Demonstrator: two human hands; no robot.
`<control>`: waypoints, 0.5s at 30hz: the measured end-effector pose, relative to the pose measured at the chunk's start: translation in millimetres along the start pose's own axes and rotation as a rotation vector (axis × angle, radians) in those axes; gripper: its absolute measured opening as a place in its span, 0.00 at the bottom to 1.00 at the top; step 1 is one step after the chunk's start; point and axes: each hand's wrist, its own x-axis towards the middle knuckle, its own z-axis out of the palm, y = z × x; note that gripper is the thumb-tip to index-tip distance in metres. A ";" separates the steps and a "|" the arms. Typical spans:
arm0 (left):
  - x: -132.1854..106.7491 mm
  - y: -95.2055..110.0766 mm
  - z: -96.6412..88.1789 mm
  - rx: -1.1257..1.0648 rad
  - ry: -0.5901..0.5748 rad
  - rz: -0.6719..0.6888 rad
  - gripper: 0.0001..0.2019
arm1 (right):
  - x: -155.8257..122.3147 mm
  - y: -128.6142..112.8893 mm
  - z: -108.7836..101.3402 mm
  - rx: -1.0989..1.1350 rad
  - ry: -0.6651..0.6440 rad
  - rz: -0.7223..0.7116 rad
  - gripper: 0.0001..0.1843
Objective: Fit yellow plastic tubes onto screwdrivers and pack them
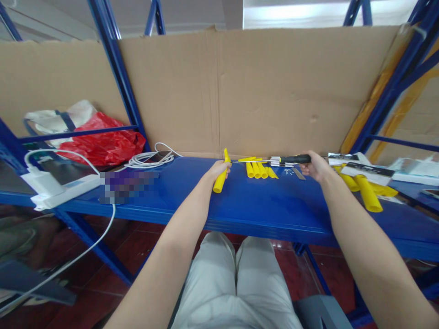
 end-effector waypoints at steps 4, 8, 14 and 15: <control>-1.3 1.4 1.9 0.005 -0.019 0.002 0.06 | -0.2 -2.6 -2.2 0.070 0.011 -0.037 0.09; 0.5 1.2 2.6 -0.008 -0.025 0.011 0.05 | 2.3 -2.5 -6.2 0.125 0.023 -0.086 0.08; 2.8 2.3 3.8 -0.024 -0.017 0.016 0.05 | 4.7 -2.4 -10.9 0.152 -0.010 -0.147 0.08; 2.9 2.6 4.0 -0.030 -0.011 0.016 0.05 | 4.2 -2.7 -10.8 0.157 -0.011 -0.147 0.08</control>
